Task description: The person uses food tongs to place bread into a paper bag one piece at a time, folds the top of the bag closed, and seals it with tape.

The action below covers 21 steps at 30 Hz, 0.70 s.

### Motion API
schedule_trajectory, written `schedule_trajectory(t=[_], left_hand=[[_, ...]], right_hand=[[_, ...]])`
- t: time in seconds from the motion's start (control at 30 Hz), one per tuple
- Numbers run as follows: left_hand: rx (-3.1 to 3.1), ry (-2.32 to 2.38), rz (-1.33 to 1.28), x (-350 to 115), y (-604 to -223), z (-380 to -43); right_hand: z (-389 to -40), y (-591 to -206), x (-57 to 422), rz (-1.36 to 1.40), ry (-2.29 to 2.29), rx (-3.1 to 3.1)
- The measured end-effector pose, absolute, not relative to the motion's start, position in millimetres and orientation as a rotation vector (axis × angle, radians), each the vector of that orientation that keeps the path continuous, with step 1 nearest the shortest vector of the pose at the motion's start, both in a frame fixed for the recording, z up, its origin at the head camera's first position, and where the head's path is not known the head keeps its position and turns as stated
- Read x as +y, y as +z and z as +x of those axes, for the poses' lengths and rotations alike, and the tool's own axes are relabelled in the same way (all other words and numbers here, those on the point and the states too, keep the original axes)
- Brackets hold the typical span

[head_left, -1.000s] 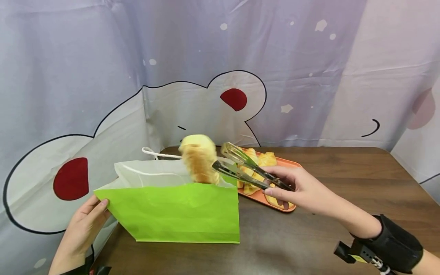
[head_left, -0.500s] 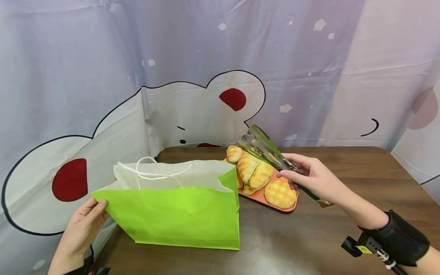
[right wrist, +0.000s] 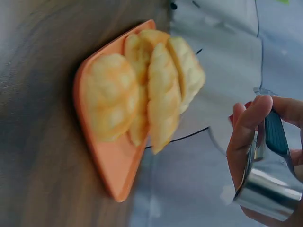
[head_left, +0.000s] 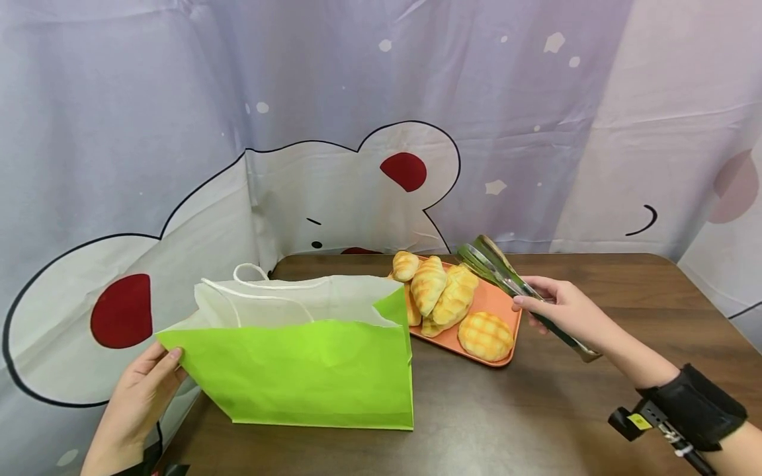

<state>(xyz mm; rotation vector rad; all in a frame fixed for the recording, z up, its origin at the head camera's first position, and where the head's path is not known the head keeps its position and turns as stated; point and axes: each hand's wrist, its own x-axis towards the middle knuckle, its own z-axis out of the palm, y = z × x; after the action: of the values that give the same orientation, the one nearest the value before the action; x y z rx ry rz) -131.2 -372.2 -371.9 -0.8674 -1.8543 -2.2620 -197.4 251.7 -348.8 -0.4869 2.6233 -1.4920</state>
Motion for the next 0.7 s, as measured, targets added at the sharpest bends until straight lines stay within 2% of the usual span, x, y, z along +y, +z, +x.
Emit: schedule_trajectory(t=[0.33, 0.7], left_hand=[[-1.838, -2.271, -0.905, -369.7, -369.3, -132.2], [-1.842, -2.265, -0.891, -369.8, -370.9, -131.7]], right_hand=[[-207.0, -380.4, 272.5, -0.337, -1.532, 2.395], [-213.3, -399.5, 272.8, -0.259, -1.579, 2.159]])
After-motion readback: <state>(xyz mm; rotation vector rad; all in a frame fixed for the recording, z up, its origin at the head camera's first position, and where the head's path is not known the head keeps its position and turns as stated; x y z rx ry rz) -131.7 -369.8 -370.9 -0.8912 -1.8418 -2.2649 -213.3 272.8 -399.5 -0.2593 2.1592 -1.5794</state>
